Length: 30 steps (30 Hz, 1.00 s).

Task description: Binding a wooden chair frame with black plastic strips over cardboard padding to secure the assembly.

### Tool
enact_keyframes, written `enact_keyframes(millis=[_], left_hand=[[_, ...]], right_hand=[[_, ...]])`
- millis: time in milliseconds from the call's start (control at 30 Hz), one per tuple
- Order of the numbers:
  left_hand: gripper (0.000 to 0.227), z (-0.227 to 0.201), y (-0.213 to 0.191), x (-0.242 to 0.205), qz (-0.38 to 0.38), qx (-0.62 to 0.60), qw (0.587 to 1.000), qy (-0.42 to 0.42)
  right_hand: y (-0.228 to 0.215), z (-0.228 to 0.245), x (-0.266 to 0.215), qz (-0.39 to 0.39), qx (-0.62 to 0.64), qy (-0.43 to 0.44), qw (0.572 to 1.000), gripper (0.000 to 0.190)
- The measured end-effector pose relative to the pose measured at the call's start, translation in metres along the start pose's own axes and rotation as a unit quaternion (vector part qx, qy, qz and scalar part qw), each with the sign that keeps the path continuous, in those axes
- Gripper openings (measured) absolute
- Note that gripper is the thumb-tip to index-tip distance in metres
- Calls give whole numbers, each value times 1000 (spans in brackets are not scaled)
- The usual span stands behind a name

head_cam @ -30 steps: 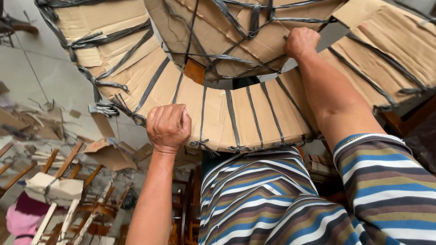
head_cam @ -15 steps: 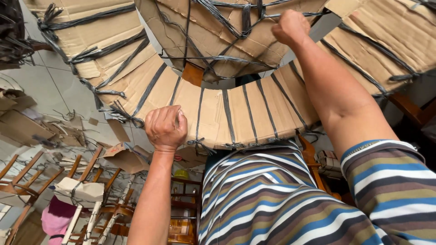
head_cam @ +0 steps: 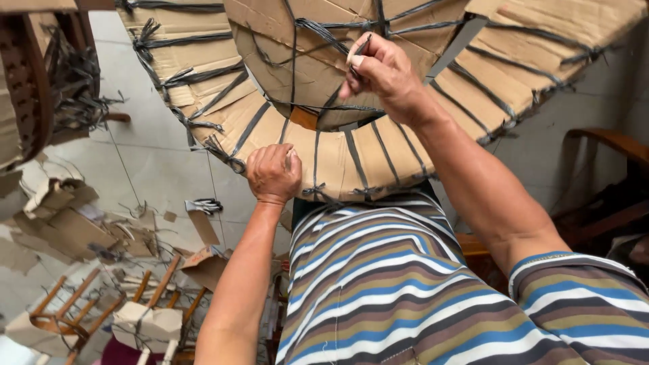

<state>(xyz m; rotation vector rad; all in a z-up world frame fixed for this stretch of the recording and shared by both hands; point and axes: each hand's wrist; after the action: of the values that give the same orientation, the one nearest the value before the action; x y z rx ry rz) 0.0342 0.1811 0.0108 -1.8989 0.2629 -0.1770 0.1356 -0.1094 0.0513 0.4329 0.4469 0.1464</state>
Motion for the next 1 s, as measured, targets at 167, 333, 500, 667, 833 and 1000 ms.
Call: enact_keyframes(millis=[167, 333, 500, 667, 833, 1000], left_hand=[[15, 5, -2, 4, 0, -56, 998, 27], [21, 2, -14, 11, 84, -340, 936, 25], [33, -3, -44, 5, 198, -499, 838, -98], [29, 28, -69, 1, 227, -558, 773, -199], [26, 40, -85, -2, 226, -576, 752, -230], [23, 26, -96, -6, 215, -579, 744, -255]], right_hand=[[23, -38, -53, -104, -70, -26, 992, 9], [52, -85, -91, -138, -290, -63, 945, 14], [131, -96, -83, -133, -362, -85, 919, 11], [181, -104, -76, -150, -318, -120, 929, 5], [201, -109, -82, -150, -343, -127, 918, 7], [208, -80, -90, -142, -330, -128, 925, 10]])
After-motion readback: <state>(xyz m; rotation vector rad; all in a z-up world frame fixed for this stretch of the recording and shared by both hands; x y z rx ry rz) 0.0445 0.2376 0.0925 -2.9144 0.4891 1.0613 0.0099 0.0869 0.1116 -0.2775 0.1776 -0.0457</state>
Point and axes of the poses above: each hand's wrist, its own x-axis towards the middle knuckle, its own y-axis out of the palm, z = x × y, and after that the axes turned 4 degrees about -y, right-handed
